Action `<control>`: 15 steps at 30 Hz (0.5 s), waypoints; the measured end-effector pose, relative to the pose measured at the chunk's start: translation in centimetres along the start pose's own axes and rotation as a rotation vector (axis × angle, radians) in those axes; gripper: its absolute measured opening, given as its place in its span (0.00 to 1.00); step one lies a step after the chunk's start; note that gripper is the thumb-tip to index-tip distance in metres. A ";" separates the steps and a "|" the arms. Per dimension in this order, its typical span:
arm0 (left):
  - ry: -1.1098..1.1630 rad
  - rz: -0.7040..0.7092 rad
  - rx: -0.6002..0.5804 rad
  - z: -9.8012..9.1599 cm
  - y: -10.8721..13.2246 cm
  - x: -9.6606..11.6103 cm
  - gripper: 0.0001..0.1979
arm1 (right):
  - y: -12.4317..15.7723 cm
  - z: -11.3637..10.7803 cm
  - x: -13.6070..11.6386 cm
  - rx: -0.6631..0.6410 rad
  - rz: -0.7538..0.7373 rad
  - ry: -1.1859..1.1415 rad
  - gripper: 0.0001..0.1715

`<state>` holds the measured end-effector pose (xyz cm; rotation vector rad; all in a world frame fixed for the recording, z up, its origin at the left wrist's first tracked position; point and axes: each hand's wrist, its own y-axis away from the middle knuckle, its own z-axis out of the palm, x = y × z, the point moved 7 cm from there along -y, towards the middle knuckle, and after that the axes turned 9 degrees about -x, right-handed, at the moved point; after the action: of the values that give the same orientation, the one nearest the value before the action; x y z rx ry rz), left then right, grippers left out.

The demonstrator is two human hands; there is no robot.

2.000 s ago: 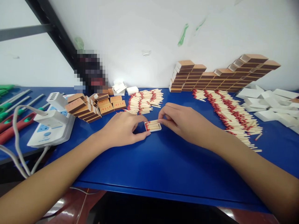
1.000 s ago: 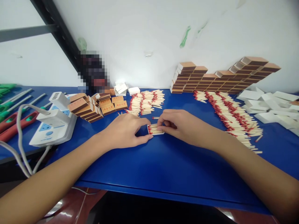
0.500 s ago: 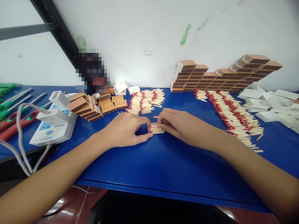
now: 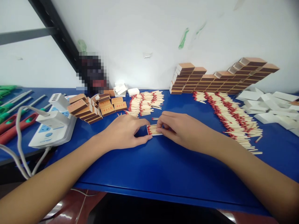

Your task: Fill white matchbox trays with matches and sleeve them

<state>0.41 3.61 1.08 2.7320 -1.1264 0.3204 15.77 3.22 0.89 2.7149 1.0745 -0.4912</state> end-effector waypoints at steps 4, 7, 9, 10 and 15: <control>0.013 0.011 0.004 -0.1 0.0 0.1 0.17 | 0.0 -0.7 -0.1 0.061 -0.021 -0.025 0.08; 0.035 0.022 0.010 0.0 0.0 0.1 0.17 | -0.1 -1.0 0.4 0.098 0.013 -0.049 0.08; 0.078 0.022 0.006 0.1 0.0 0.1 0.17 | -0.1 -1.0 0.7 0.107 0.032 -0.084 0.11; 0.107 0.014 0.006 0.2 0.0 0.0 0.17 | -0.1 -1.0 0.8 0.098 0.033 -0.105 0.14; 0.168 -0.008 0.032 0.2 0.0 -0.4 0.17 | 0.1 -0.3 1.2 -0.043 0.031 -0.186 0.23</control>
<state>0.19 3.85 0.75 2.6769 -1.0736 0.5596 16.74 3.98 0.70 2.5842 0.9813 -0.6913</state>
